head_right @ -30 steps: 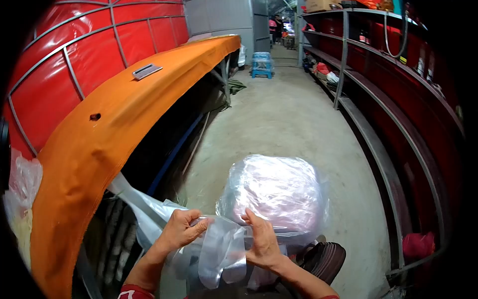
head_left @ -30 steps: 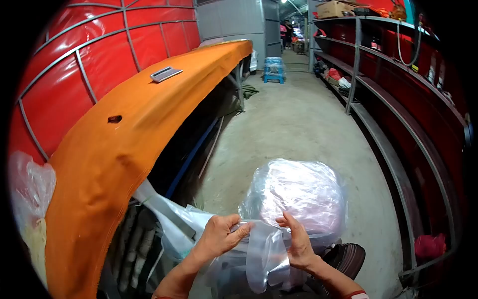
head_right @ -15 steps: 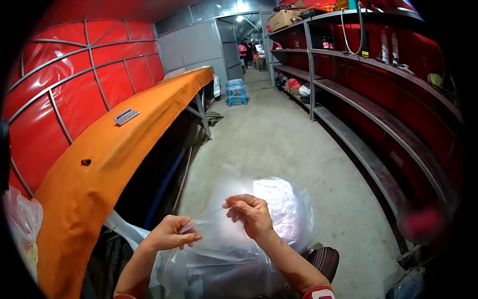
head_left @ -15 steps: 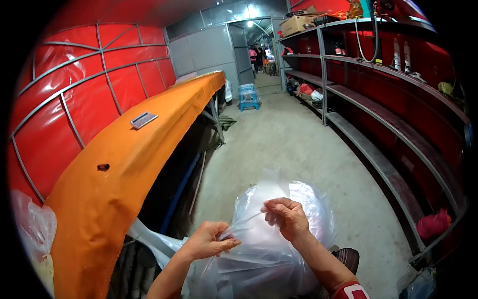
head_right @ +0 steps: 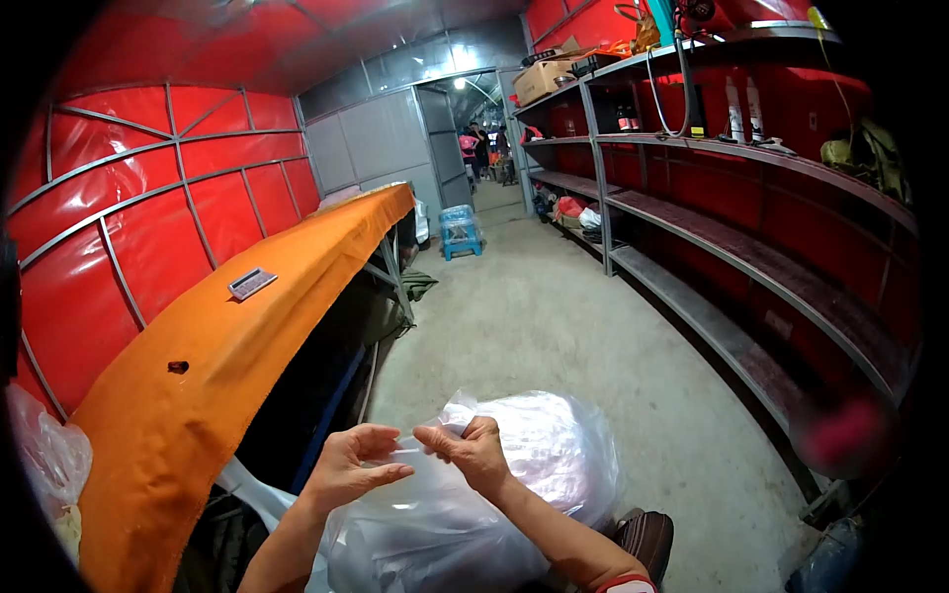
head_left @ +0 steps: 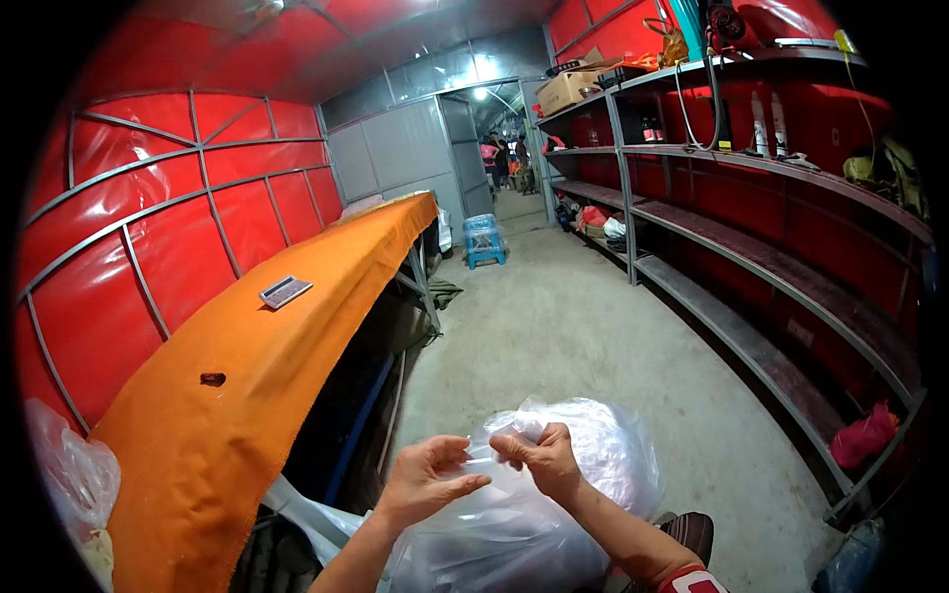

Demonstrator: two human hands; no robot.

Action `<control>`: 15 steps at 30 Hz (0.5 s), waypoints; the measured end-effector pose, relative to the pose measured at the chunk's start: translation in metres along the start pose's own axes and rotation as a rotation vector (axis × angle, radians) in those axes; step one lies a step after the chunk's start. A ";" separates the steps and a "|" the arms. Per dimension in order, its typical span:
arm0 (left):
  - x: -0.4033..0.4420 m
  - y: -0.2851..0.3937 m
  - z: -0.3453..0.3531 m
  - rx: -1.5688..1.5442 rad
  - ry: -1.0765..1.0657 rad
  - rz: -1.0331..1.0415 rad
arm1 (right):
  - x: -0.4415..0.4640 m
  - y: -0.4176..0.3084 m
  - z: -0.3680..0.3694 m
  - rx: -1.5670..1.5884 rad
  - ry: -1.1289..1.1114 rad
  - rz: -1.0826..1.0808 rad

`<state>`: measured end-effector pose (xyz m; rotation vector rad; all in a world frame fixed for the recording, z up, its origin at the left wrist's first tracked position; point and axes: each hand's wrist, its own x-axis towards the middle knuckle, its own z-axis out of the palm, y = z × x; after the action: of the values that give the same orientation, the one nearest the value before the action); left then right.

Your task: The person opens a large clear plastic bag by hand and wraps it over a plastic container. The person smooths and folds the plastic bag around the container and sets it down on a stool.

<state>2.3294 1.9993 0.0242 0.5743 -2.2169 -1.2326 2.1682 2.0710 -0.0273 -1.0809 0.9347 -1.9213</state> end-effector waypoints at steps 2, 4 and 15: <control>0.002 -0.001 0.004 0.041 0.024 0.017 | -0.002 0.003 0.003 -0.045 0.023 -0.034; 0.004 -0.002 0.008 0.169 0.116 0.106 | -0.004 0.006 0.005 -0.076 0.004 -0.027; -0.009 -0.006 0.020 0.276 0.255 0.430 | 0.012 0.013 0.017 0.326 -0.075 0.348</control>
<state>2.3245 2.0145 0.0075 0.3089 -2.1529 -0.6071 2.1817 2.0504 -0.0273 -0.7394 0.6845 -1.6599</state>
